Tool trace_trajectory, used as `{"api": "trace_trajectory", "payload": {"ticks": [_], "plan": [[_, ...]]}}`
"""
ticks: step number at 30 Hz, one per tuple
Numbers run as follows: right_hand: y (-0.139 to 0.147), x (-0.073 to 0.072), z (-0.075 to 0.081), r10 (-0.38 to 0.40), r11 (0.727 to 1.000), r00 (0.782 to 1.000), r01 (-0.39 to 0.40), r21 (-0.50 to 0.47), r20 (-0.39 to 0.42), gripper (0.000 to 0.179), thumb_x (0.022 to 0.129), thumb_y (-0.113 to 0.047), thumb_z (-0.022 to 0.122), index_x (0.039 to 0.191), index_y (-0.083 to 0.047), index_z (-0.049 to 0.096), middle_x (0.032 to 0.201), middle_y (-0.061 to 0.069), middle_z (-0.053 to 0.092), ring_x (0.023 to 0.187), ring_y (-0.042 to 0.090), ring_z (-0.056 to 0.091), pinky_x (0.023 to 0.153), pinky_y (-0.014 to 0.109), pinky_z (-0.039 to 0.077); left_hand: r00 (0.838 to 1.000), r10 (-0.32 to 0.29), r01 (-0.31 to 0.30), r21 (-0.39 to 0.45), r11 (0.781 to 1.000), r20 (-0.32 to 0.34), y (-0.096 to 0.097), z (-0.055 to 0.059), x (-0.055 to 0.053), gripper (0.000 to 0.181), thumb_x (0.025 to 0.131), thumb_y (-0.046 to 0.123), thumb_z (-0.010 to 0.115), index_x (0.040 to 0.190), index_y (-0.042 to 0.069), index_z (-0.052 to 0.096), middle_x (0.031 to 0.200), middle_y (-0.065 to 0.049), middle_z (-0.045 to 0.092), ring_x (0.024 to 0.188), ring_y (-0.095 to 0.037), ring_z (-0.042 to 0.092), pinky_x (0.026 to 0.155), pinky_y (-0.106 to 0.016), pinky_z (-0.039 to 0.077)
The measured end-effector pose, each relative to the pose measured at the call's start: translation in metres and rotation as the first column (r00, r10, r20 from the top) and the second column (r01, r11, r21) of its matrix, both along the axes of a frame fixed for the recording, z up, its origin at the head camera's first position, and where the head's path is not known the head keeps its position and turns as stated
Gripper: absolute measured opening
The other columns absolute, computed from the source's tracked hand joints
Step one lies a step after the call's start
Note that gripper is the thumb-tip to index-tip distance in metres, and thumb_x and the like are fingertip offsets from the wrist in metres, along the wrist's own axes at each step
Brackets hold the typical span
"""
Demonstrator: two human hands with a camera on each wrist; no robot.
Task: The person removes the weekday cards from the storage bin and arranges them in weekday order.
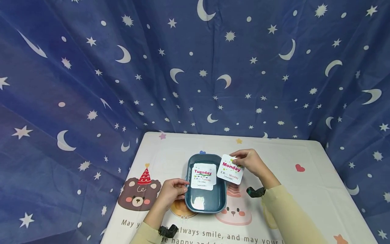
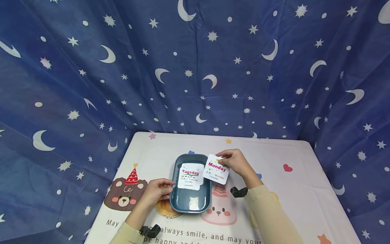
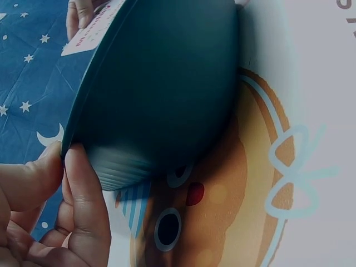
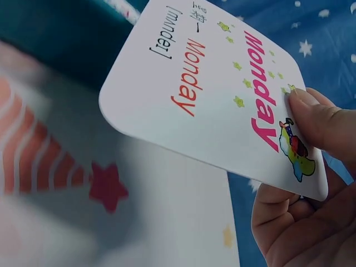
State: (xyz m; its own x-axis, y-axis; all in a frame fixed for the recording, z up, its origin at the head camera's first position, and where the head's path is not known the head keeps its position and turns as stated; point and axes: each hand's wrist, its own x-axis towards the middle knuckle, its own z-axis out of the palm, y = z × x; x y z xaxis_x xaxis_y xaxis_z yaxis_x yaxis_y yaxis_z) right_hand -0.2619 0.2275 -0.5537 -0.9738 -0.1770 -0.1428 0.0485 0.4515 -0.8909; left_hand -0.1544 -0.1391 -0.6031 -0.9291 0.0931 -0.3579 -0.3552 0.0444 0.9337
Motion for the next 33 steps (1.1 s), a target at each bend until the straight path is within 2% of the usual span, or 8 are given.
{"api": "trace_trajectory", "payload": {"ticks": [5, 12, 21, 29, 33], "plan": [[0.017, -0.008, -0.008, -0.027, 0.999, 0.999, 0.026, 0.019, 0.034, 0.03, 0.09, -0.007, 0.085, 0.12, -0.004, 0.081, 0.1, 0.011, 0.075, 0.083, 0.017, 0.066, 0.067, 0.024, 0.057, 1.0, -0.001, 0.002, 0.01, 1.0, -0.001, -0.001, -0.001, 0.0, 0.027, 0.095, -0.007, 0.074, 0.121, -0.01, 0.074, 0.086, -0.004, 0.066, 0.064, -0.008, 0.065, 0.061, -0.023, 0.064], [0.036, -0.017, -0.018, -0.034, 0.999, 0.997, 0.032, 0.032, 0.064, 0.029, 0.094, -0.01, 0.082, 0.122, -0.004, 0.08, 0.114, 0.015, 0.078, 0.085, 0.017, 0.066, 0.07, 0.026, 0.057, 1.0, -0.01, 0.01, 0.009, 1.0, -0.007, -0.001, -0.001, 0.0, 0.027, 0.095, -0.006, 0.074, 0.122, -0.009, 0.074, 0.086, -0.003, 0.067, 0.064, -0.009, 0.065, 0.062, -0.023, 0.064], [0.044, -0.029, -0.034, -0.039, 0.995, 0.995, 0.03, 0.098, 0.092, 0.025, 0.095, -0.004, 0.078, 0.121, -0.001, 0.08, 0.095, 0.008, 0.073, 0.084, 0.017, 0.06, 0.069, 0.025, 0.053, 1.0, -0.008, 0.008, 0.017, 1.0, -0.005, 0.0, 0.001, 0.001, 0.026, 0.095, -0.005, 0.074, 0.121, -0.009, 0.074, 0.086, -0.004, 0.067, 0.065, -0.009, 0.065, 0.062, -0.023, 0.064], [0.033, -0.034, -0.051, -0.065, 0.987, 0.993, 0.05, 0.153, 0.101, 0.022, 0.095, -0.003, 0.078, 0.116, -0.007, 0.083, 0.117, 0.016, 0.075, 0.093, 0.021, 0.063, 0.074, 0.025, 0.054, 1.0, -0.005, 0.005, 0.012, 1.0, -0.015, 0.0, 0.001, 0.002, 0.026, 0.095, -0.005, 0.074, 0.121, -0.009, 0.075, 0.088, -0.005, 0.068, 0.067, -0.01, 0.065, 0.064, -0.027, 0.066], [0.026, -0.035, -0.057, -0.067, 0.986, 0.994, 0.052, 0.161, 0.09, 0.023, 0.095, -0.001, 0.076, 0.116, -0.007, 0.083, 0.123, 0.019, 0.075, 0.093, 0.022, 0.066, 0.074, 0.025, 0.055, 1.0, -0.004, 0.004, 0.022, 1.0, -0.011, -0.001, 0.001, 0.002, 0.026, 0.095, -0.005, 0.074, 0.121, -0.01, 0.074, 0.086, -0.004, 0.069, 0.067, -0.009, 0.065, 0.063, -0.026, 0.065]]}}
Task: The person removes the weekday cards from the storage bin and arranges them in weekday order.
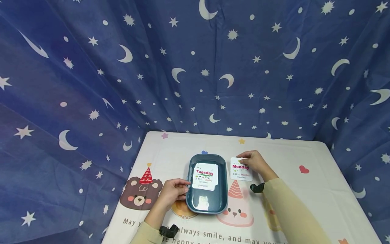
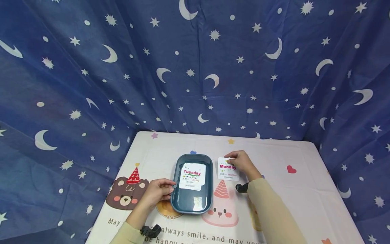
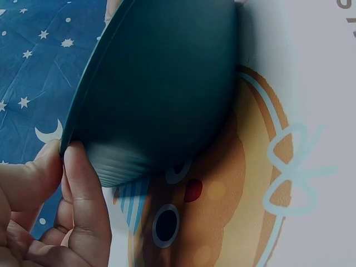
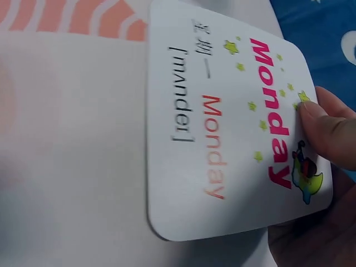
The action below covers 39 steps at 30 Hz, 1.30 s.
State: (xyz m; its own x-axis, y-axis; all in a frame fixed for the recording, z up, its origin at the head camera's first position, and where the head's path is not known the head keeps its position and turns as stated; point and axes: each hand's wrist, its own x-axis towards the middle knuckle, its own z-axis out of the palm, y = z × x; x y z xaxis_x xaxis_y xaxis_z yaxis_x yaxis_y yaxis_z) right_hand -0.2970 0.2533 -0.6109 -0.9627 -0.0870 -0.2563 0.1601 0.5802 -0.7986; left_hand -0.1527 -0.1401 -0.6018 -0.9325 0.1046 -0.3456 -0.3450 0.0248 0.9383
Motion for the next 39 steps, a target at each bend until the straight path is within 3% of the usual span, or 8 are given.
{"api": "trace_trajectory", "payload": {"ticks": [9, 14, 17, 23, 27, 32, 39], "plan": [[-0.01, 0.001, -0.008, -0.02, 0.998, 0.999, 0.022, 0.06, -0.037, 0.02, 0.098, -0.003, 0.074, 0.116, -0.008, 0.082, 0.126, 0.018, 0.075, 0.096, 0.023, 0.066, 0.078, 0.029, 0.056, 1.0, 0.001, -0.001, -0.006, 1.0, -0.002, 0.0, 0.0, 0.001, 0.026, 0.095, -0.005, 0.074, 0.121, -0.009, 0.074, 0.086, -0.004, 0.068, 0.066, -0.009, 0.065, 0.063, -0.027, 0.065], [-0.013, 0.003, -0.011, -0.065, 0.992, 0.996, 0.071, 0.102, -0.06, 0.018, 0.098, -0.007, 0.074, 0.115, -0.009, 0.08, 0.129, 0.017, 0.074, 0.113, 0.031, 0.065, 0.103, 0.05, 0.055, 1.0, 0.006, -0.006, -0.012, 1.0, -0.004, 0.0, -0.002, 0.001, 0.027, 0.095, -0.005, 0.075, 0.122, -0.01, 0.074, 0.086, -0.004, 0.068, 0.066, -0.01, 0.065, 0.063, -0.027, 0.066], [-0.015, 0.004, -0.014, -0.103, 0.987, 0.993, 0.109, 0.122, -0.061, 0.019, 0.099, -0.009, 0.072, 0.117, -0.009, 0.079, 0.13, 0.018, 0.073, 0.118, 0.033, 0.063, 0.111, 0.057, 0.051, 1.0, 0.01, -0.01, -0.01, 1.0, -0.002, 0.0, -0.003, 0.001, 0.027, 0.095, -0.005, 0.075, 0.122, -0.01, 0.074, 0.087, -0.004, 0.068, 0.066, -0.01, 0.065, 0.063, -0.027, 0.065], [-0.015, 0.002, -0.018, -0.155, 0.977, 0.986, 0.162, 0.135, -0.061, 0.022, 0.101, -0.013, 0.07, 0.121, -0.011, 0.078, 0.127, 0.015, 0.072, 0.112, 0.031, 0.062, 0.106, 0.052, 0.053, 1.0, 0.01, -0.01, -0.004, 1.0, 0.006, -0.001, -0.002, 0.0, 0.026, 0.096, -0.005, 0.073, 0.122, -0.009, 0.074, 0.086, -0.004, 0.068, 0.067, -0.009, 0.065, 0.064, -0.027, 0.065], [-0.017, 0.002, -0.019, -0.166, 0.975, 0.984, 0.173, 0.142, -0.062, 0.021, 0.101, -0.014, 0.071, 0.12, -0.012, 0.078, 0.128, 0.014, 0.071, 0.115, 0.031, 0.062, 0.108, 0.053, 0.053, 1.0, 0.014, -0.014, -0.002, 1.0, 0.009, -0.001, 0.0, 0.001, 0.026, 0.096, -0.005, 0.074, 0.121, -0.009, 0.075, 0.086, -0.004, 0.067, 0.066, -0.009, 0.065, 0.063, -0.027, 0.066], [-0.019, 0.002, -0.019, -0.154, 0.97, 0.983, 0.17, 0.173, -0.103, 0.019, 0.1, -0.013, 0.073, 0.118, -0.011, 0.079, 0.128, 0.015, 0.069, 0.118, 0.033, 0.06, 0.113, 0.056, 0.05, 1.0, 0.007, -0.007, -0.006, 1.0, 0.01, -0.001, -0.001, 0.001, 0.026, 0.096, -0.005, 0.073, 0.121, -0.009, 0.074, 0.086, -0.003, 0.068, 0.065, -0.009, 0.065, 0.063, -0.026, 0.065], [-0.015, 0.004, -0.016, -0.162, 0.963, 0.974, 0.191, 0.188, -0.161, 0.018, 0.099, -0.01, 0.073, 0.117, -0.01, 0.078, 0.121, 0.015, 0.067, 0.112, 0.032, 0.056, 0.104, 0.053, 0.049, 1.0, -0.01, 0.01, 0.002, 1.0, 0.009, -0.001, -0.002, 0.0, 0.027, 0.096, -0.005, 0.073, 0.122, -0.01, 0.073, 0.086, -0.002, 0.068, 0.066, -0.009, 0.065, 0.062, -0.024, 0.064]]}}
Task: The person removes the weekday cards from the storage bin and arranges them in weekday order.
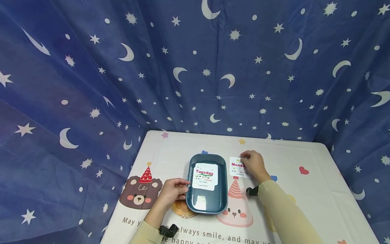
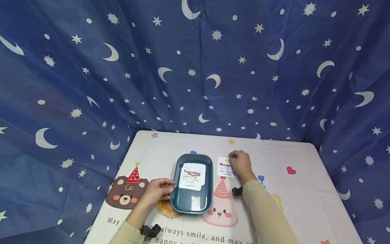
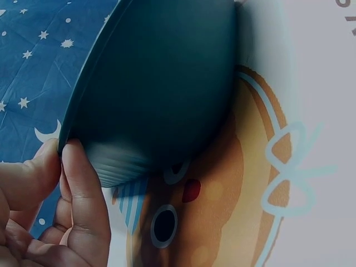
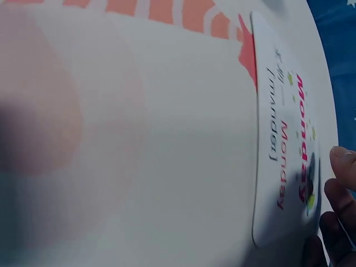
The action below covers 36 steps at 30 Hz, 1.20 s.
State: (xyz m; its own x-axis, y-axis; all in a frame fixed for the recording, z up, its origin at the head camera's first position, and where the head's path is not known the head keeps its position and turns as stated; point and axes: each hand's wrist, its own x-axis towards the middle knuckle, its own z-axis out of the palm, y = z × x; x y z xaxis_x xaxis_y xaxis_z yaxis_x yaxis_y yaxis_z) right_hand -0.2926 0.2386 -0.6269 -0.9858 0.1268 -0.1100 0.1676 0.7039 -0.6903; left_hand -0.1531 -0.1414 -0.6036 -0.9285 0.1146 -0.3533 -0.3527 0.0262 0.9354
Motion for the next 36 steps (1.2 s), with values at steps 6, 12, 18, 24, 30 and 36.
{"api": "trace_trajectory", "payload": {"ticks": [6, 12, 18, 24, 30, 36], "plan": [[0.012, 0.004, 0.006, -0.017, 1.0, 1.0, 0.017, -0.026, 0.008, 0.023, 0.1, -0.01, 0.072, 0.122, -0.008, 0.076, 0.122, 0.016, 0.069, 0.114, 0.033, 0.061, 0.105, 0.053, 0.051, 1.0, -0.004, 0.004, -0.012, 1.0, -0.001, 0.001, -0.001, -0.001, 0.027, 0.096, -0.005, 0.073, 0.123, -0.01, 0.073, 0.087, -0.002, 0.067, 0.066, -0.009, 0.065, 0.062, -0.024, 0.064], [0.025, 0.007, 0.012, -0.032, 0.999, 0.999, 0.032, -0.035, 0.004, 0.027, 0.1, -0.009, 0.07, 0.127, -0.007, 0.075, 0.129, 0.019, 0.069, 0.12, 0.036, 0.062, 0.108, 0.056, 0.051, 1.0, 0.001, -0.001, -0.012, 1.0, 0.004, 0.0, -0.001, -0.002, 0.027, 0.096, -0.004, 0.073, 0.123, -0.008, 0.074, 0.088, -0.003, 0.067, 0.067, -0.009, 0.065, 0.062, -0.024, 0.064], [0.03, 0.012, 0.023, -0.014, 0.999, 1.0, 0.014, -0.052, 0.004, 0.033, 0.103, -0.011, 0.066, 0.135, -0.008, 0.071, 0.147, 0.023, 0.063, 0.14, 0.046, 0.054, 0.12, 0.065, 0.043, 1.0, 0.011, -0.011, -0.019, 1.0, 0.007, 0.001, 0.0, -0.001, 0.026, 0.096, -0.005, 0.073, 0.122, -0.009, 0.074, 0.087, -0.004, 0.066, 0.066, -0.009, 0.064, 0.062, -0.025, 0.064], [0.022, 0.019, 0.037, 0.034, 0.999, 0.999, -0.035, -0.026, -0.033, 0.043, 0.101, -0.013, 0.068, 0.144, -0.01, 0.065, 0.156, 0.027, 0.055, 0.15, 0.051, 0.046, 0.124, 0.069, 0.037, 1.0, 0.003, -0.003, -0.02, 1.0, 0.006, 0.0, -0.002, 0.0, 0.026, 0.097, -0.004, 0.072, 0.123, -0.008, 0.074, 0.087, -0.003, 0.066, 0.066, -0.009, 0.064, 0.061, -0.024, 0.064], [0.003, 0.026, 0.05, 0.107, 0.994, 0.99, -0.105, 0.023, -0.096, 0.055, 0.097, -0.014, 0.074, 0.151, -0.011, 0.06, 0.161, 0.023, 0.052, 0.154, 0.049, 0.042, 0.127, 0.068, 0.034, 1.0, 0.006, -0.006, -0.011, 1.0, 0.001, -0.001, -0.005, -0.002, 0.025, 0.097, -0.003, 0.073, 0.121, -0.006, 0.075, 0.086, -0.002, 0.067, 0.066, -0.01, 0.064, 0.061, -0.024, 0.063], [-0.018, 0.032, 0.061, 0.168, 0.981, 0.975, -0.15, 0.123, -0.148, 0.068, 0.091, -0.02, 0.082, 0.153, -0.014, 0.058, 0.162, 0.02, 0.052, 0.154, 0.047, 0.038, 0.125, 0.073, 0.031, 1.0, 0.002, -0.002, -0.006, 1.0, -0.004, 0.0, -0.007, -0.002, 0.025, 0.097, -0.003, 0.073, 0.122, -0.006, 0.075, 0.086, -0.003, 0.066, 0.066, -0.01, 0.064, 0.061, -0.024, 0.063]]}}
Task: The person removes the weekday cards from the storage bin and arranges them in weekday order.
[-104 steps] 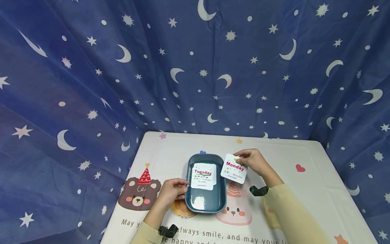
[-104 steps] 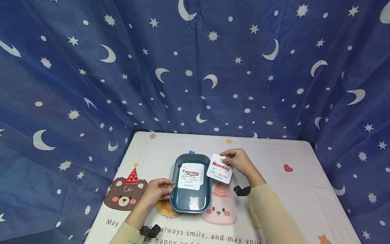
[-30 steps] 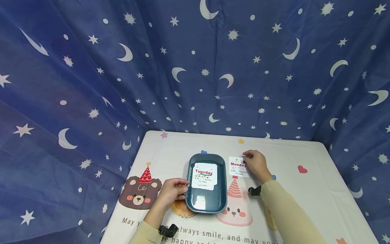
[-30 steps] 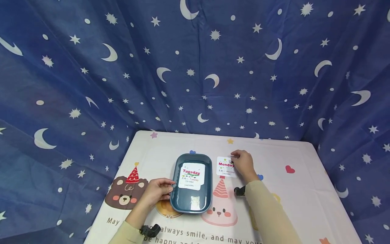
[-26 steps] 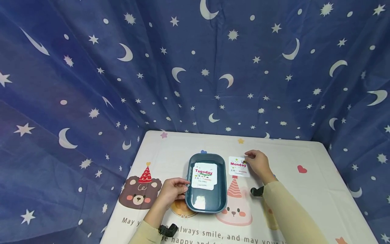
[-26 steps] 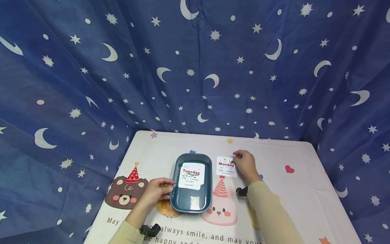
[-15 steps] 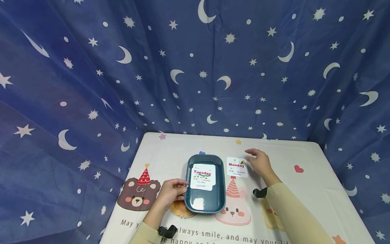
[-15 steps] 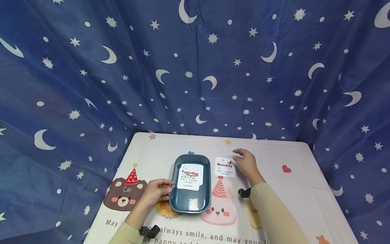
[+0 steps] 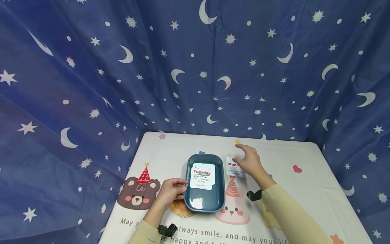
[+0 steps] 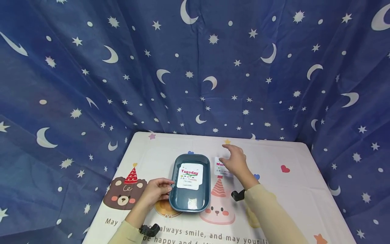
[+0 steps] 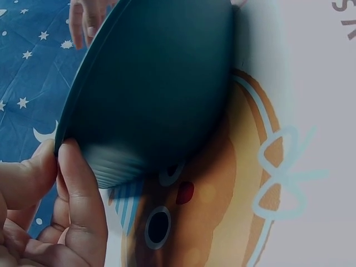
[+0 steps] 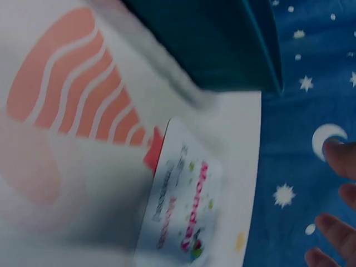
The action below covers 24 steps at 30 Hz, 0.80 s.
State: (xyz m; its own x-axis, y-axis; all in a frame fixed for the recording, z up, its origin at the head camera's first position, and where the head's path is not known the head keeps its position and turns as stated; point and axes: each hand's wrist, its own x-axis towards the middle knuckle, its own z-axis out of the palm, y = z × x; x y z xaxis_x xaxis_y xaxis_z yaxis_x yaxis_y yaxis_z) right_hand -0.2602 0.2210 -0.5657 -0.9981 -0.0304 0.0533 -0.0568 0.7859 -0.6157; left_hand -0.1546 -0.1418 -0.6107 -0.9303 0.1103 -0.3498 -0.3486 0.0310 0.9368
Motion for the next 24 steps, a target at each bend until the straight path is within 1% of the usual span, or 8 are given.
{"api": "trace_trajectory", "payload": {"ticks": [5, 9, 15, 20, 24], "plan": [[-0.014, 0.006, 0.006, 0.05, 0.998, 0.998, -0.049, 0.027, -0.042, 0.074, 0.088, -0.022, 0.085, 0.155, -0.014, 0.056, 0.162, 0.02, 0.051, 0.154, 0.047, 0.036, 0.119, 0.075, 0.028, 1.0, -0.001, 0.001, 0.0, 1.0, 0.001, 0.0, -0.001, 0.0, 0.026, 0.097, -0.002, 0.073, 0.122, -0.006, 0.075, 0.086, -0.003, 0.067, 0.066, -0.01, 0.065, 0.061, -0.025, 0.064], [-0.027, 0.011, 0.01, 0.088, 0.996, 0.995, -0.087, 0.034, -0.048, 0.078, 0.088, -0.022, 0.087, 0.157, -0.014, 0.054, 0.163, 0.019, 0.051, 0.154, 0.046, 0.035, 0.12, 0.074, 0.027, 1.0, 0.0, 0.0, 0.002, 1.0, -0.001, 0.0, 0.0, 0.0, 0.026, 0.096, -0.002, 0.074, 0.122, -0.006, 0.075, 0.086, -0.003, 0.066, 0.066, -0.011, 0.065, 0.062, -0.025, 0.064], [-0.05, 0.021, 0.015, 0.142, 0.987, 0.989, -0.137, 0.087, -0.048, 0.088, 0.083, -0.025, 0.093, 0.16, -0.015, 0.051, 0.161, 0.019, 0.051, 0.15, 0.046, 0.037, 0.119, 0.071, 0.03, 1.0, 0.001, -0.001, 0.002, 1.0, -0.002, 0.0, 0.0, 0.0, 0.026, 0.096, -0.002, 0.074, 0.122, -0.006, 0.075, 0.086, -0.003, 0.066, 0.067, -0.011, 0.066, 0.062, -0.026, 0.064], [-0.067, 0.029, 0.014, 0.18, 0.972, 0.983, -0.171, 0.164, -0.045, 0.097, 0.078, -0.029, 0.097, 0.161, -0.02, 0.049, 0.16, 0.017, 0.05, 0.148, 0.045, 0.038, 0.117, 0.07, 0.032, 1.0, -0.005, 0.005, 0.005, 1.0, -0.001, 0.0, 0.0, 0.0, 0.026, 0.097, -0.003, 0.073, 0.123, -0.007, 0.075, 0.086, -0.003, 0.067, 0.067, -0.011, 0.065, 0.062, -0.025, 0.064], [-0.08, 0.034, 0.012, 0.218, 0.953, 0.974, -0.201, 0.225, -0.052, 0.098, 0.076, -0.035, 0.098, 0.16, -0.023, 0.049, 0.159, 0.014, 0.051, 0.147, 0.043, 0.041, 0.115, 0.067, 0.037, 1.0, -0.005, 0.005, 0.002, 1.0, 0.003, 0.0, 0.001, 0.0, 0.027, 0.097, -0.003, 0.073, 0.123, -0.007, 0.074, 0.086, -0.003, 0.067, 0.067, -0.011, 0.065, 0.062, -0.025, 0.064]]}}
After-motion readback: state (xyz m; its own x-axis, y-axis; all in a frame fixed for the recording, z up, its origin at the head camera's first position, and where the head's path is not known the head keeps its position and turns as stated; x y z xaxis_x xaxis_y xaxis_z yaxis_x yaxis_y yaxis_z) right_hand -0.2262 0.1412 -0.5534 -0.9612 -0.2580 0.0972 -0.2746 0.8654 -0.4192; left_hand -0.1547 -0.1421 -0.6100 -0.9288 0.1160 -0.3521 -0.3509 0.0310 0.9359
